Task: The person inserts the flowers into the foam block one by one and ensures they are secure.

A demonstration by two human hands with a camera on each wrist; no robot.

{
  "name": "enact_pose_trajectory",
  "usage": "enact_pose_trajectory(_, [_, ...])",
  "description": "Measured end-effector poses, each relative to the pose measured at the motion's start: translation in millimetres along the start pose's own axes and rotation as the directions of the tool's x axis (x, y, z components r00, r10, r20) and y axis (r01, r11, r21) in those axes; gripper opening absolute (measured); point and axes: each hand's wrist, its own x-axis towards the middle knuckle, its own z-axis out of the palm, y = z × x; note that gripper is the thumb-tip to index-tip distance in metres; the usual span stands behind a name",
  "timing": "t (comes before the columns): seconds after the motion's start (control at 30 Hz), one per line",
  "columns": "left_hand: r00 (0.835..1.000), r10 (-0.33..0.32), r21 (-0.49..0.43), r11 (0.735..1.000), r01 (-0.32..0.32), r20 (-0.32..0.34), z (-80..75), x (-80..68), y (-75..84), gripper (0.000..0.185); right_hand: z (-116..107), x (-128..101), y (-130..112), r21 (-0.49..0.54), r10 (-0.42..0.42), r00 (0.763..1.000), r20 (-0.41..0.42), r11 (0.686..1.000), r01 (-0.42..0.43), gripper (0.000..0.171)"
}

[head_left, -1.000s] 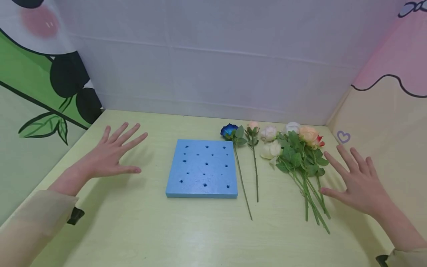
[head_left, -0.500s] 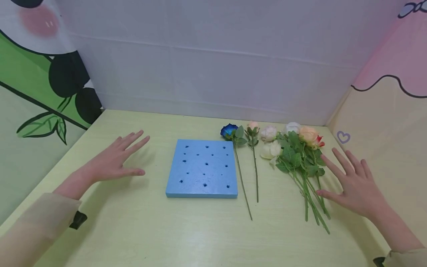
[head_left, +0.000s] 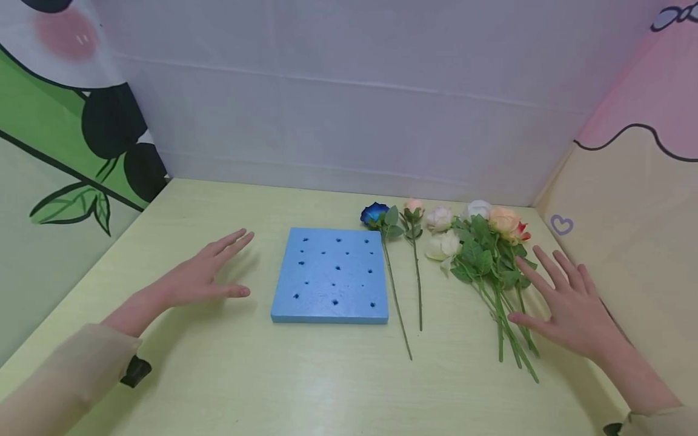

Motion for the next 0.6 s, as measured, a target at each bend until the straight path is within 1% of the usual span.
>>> enact_pose_trajectory(0.2, [1.000,-0.025,-0.070,0.997,0.025,0.000,8.7,0.0,9.1,0.105,2.5,-0.1,-2.5,-0.004,0.000,1.000,0.003,1.000,0.000,0.104])
enact_pose_trajectory(0.3, [0.999,-0.042,-0.137,0.990,0.043,0.011,13.2,-0.8,13.8,0.107,4.3,0.0,-5.2,0.008,0.002,1.000,0.002,1.000,-0.002,0.104])
enact_pose_trajectory(0.43, [0.999,-0.043,-0.215,0.976,0.048,0.029,19.9,-1.6,18.7,0.108,7.0,0.4,-9.9,0.044,0.014,1.000,0.003,0.999,-0.014,0.102])
enact_pose_trajectory(0.6, [0.998,-0.039,-0.269,0.962,0.049,0.043,27.3,-0.9,25.1,0.104,8.0,1.3,-14.8,0.082,0.031,0.999,-0.013,0.996,-0.030,0.099])
